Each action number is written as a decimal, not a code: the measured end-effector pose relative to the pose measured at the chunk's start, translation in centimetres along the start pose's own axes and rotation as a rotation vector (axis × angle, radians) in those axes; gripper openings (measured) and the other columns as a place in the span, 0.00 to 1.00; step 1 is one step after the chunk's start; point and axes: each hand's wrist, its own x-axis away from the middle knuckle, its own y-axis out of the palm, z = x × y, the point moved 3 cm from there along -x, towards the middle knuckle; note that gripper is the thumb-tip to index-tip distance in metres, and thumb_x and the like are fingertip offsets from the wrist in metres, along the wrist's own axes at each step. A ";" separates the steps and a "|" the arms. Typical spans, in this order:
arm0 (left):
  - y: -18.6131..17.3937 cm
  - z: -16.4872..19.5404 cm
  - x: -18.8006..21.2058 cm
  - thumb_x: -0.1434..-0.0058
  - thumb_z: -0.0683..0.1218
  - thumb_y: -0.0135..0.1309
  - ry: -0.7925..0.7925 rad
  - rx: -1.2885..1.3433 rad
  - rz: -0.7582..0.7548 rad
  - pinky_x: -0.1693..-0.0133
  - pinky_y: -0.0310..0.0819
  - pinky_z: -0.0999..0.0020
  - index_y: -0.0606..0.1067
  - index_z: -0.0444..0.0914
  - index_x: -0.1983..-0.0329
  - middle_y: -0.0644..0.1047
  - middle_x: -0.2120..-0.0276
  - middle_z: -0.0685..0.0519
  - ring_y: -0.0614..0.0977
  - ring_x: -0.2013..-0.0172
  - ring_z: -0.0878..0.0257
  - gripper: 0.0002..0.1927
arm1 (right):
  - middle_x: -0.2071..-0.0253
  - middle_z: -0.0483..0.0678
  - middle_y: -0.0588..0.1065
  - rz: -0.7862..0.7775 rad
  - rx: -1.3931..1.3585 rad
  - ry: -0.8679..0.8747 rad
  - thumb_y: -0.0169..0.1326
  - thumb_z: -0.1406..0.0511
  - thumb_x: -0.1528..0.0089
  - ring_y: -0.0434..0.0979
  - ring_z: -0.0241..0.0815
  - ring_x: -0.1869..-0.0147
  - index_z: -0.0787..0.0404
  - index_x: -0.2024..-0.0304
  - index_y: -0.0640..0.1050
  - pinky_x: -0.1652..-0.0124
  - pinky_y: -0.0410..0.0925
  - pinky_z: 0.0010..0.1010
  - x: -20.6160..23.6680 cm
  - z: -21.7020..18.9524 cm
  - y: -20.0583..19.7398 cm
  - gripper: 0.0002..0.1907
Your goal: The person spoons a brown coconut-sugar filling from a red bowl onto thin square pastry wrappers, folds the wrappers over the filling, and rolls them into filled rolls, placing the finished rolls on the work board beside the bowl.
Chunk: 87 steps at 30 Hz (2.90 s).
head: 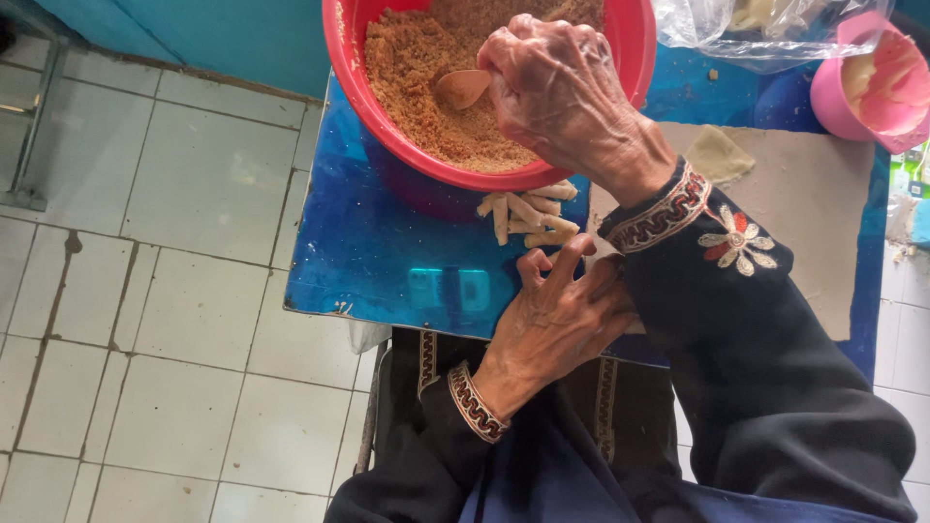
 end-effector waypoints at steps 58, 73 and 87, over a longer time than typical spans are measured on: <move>-0.5 0.1 -1.3 0.39 0.56 0.67 0.000 -0.007 -0.147 0.46 0.54 0.49 0.78 0.46 0.48 0.75 0.46 0.63 0.69 0.42 0.56 0.20 | 0.63 0.41 0.74 0.077 0.189 0.227 0.62 0.75 0.34 0.68 0.37 0.65 0.58 0.44 0.80 0.50 0.57 0.43 26.4 -2.7 -10.5 0.17; -0.4 0.1 -1.1 0.39 0.57 0.66 -0.004 -0.001 -0.143 0.46 0.54 0.48 0.78 0.46 0.48 0.75 0.46 0.63 0.69 0.42 0.57 0.20 | 0.62 0.42 0.77 0.139 0.128 0.349 0.64 0.74 0.33 0.71 0.39 0.63 0.59 0.48 0.80 0.51 0.57 0.36 27.9 -2.3 -10.7 0.12; -0.9 0.1 -0.9 0.37 0.56 0.64 -0.017 0.005 -0.067 0.48 0.55 0.49 0.78 0.45 0.47 0.74 0.46 0.60 0.69 0.40 0.59 0.19 | 0.54 0.50 0.79 0.284 0.100 0.093 0.65 0.79 0.34 0.75 0.48 0.50 0.62 0.50 0.79 0.45 0.62 0.42 11.8 -2.5 -11.5 0.13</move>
